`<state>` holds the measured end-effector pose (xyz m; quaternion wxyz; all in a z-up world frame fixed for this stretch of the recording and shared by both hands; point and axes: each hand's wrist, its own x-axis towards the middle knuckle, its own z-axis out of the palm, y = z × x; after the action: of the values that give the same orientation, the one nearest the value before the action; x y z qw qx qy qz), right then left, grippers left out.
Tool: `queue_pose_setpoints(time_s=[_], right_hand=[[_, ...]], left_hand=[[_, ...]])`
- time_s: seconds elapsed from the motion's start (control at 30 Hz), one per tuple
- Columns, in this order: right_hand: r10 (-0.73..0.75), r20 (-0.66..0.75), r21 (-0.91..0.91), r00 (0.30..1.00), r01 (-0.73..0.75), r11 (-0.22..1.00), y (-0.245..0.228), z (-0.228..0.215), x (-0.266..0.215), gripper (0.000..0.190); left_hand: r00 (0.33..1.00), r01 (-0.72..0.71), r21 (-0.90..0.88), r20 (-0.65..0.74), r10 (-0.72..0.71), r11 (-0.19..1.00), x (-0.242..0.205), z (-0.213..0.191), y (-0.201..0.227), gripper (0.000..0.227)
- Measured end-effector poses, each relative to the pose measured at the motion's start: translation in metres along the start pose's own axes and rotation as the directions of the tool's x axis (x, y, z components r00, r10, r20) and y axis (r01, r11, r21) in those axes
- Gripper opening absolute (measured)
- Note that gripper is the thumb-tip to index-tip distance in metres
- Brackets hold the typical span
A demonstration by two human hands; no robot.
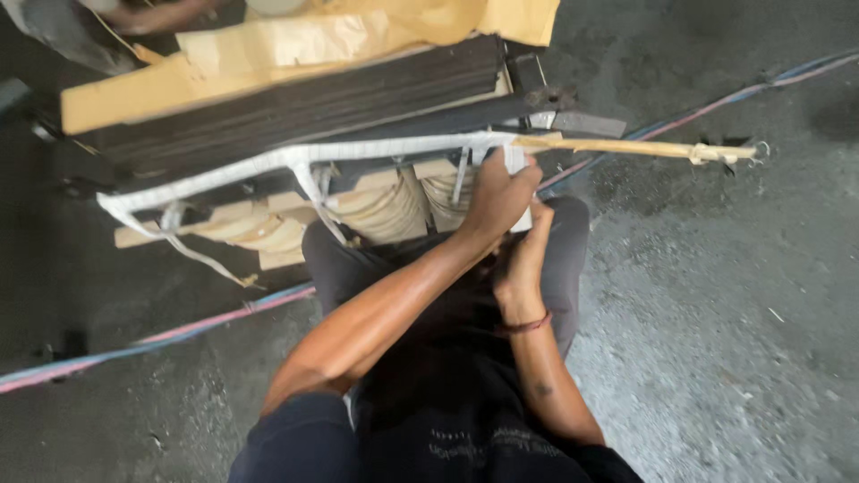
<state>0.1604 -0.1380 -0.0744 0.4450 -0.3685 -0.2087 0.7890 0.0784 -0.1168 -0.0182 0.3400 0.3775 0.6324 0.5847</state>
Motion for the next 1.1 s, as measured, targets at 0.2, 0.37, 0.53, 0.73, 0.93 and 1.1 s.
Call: queue_pose_setpoints(time_s=[0.2,0.37,0.53,0.73,0.93,1.1], right_hand=[[-0.018,0.062,-0.015,0.998,0.019,1.0,0.021,-0.001,-0.008,0.058],[-0.334,0.037,-0.377,0.942,0.322,0.868,-0.029,-0.02,0.052,0.057],[-0.329,0.39,-0.156,0.86,0.414,0.897,-0.071,-0.013,0.147,0.063],[-0.344,0.59,-0.098,0.73,0.487,0.868,-0.074,0.005,0.183,0.078],[-0.302,0.125,0.025,0.945,0.301,0.953,-0.043,-0.02,0.093,0.062],[-0.075,-0.076,-0.064,0.994,0.07,0.995,-0.007,-0.033,0.029,0.049]], left_hand=[[0.981,-0.16,0.336,-0.047,0.186,0.928,-0.038,-0.018,0.039,0.051],[0.897,-0.317,0.596,-0.065,0.438,0.738,-0.01,-0.029,0.086,0.046],[0.755,-0.593,0.612,0.197,0.625,0.523,0.085,-0.011,0.093,0.042],[0.805,-0.575,0.636,0.33,0.492,0.514,0.131,0.023,0.075,0.043],[0.743,-0.624,0.439,0.076,0.665,0.647,0.021,-0.003,0.065,0.013],[0.947,-0.309,-0.133,0.051,0.318,0.942,-0.022,-0.004,-0.016,0.06]])
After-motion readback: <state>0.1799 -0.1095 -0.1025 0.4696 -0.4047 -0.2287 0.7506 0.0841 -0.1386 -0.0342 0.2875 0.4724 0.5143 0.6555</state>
